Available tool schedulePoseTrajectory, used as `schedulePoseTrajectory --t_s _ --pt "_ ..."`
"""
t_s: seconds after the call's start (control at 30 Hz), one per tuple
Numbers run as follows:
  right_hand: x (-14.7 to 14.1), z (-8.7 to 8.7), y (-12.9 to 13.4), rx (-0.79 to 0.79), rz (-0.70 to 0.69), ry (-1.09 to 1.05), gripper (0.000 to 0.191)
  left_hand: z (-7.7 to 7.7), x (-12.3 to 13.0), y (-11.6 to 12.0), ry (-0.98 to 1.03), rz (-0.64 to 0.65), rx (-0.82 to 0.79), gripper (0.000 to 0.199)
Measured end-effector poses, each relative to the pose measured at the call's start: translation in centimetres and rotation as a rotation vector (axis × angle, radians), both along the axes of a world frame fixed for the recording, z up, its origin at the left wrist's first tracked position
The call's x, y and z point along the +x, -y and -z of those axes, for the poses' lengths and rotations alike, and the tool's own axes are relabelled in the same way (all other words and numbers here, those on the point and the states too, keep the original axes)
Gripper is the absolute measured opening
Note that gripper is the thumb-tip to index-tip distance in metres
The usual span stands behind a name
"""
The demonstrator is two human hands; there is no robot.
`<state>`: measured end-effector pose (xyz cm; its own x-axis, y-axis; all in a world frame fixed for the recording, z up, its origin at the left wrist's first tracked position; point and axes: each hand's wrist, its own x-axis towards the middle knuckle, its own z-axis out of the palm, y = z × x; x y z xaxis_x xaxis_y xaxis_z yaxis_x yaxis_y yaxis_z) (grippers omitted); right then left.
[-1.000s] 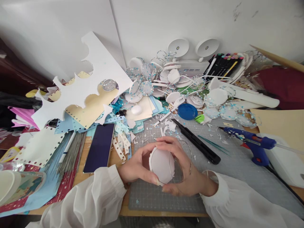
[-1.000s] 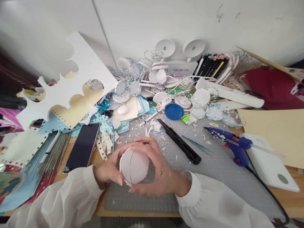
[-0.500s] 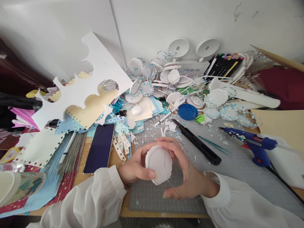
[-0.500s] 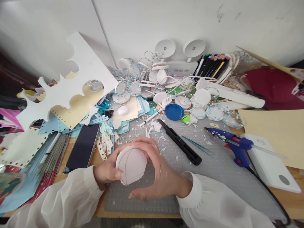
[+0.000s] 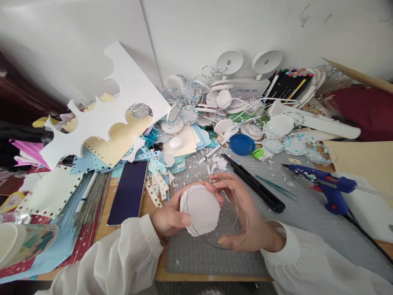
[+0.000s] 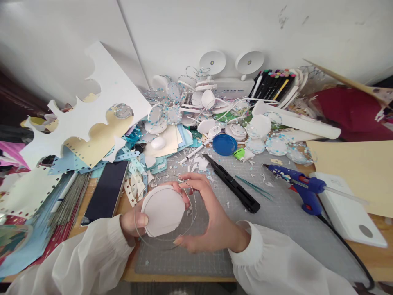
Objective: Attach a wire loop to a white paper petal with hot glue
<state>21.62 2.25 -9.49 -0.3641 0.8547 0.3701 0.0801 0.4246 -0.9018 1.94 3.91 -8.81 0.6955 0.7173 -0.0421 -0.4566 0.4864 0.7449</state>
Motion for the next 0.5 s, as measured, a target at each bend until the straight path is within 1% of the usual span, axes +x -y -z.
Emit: schedulePoseTrajectory --t_s 0.17,0.27,0.37,0.43,0.5 --pt "0.10 -0.25 0.03 -0.002 -0.019 0.031 0.074 0.13 -0.05 -0.14 -0.021 -0.012 0.040 0.072" --pt "0.03 -0.22 0.12 -0.004 -0.012 0.019 0.076 -0.03 0.04 -0.21 -0.019 -0.034 0.031 0.073" --pt "-0.11 -0.24 0.22 -0.024 0.008 -0.007 0.074 -0.23 0.12 -0.27 -0.007 -0.074 0.020 0.071" --pt "-0.15 -0.39 0.19 -0.053 0.018 -0.025 0.068 -0.22 0.14 -0.29 0.000 -0.110 0.009 0.069" --pt "-0.13 -0.63 0.01 -0.059 0.034 -0.060 0.052 -0.06 0.13 -0.33 -0.010 -0.152 -0.011 0.069"
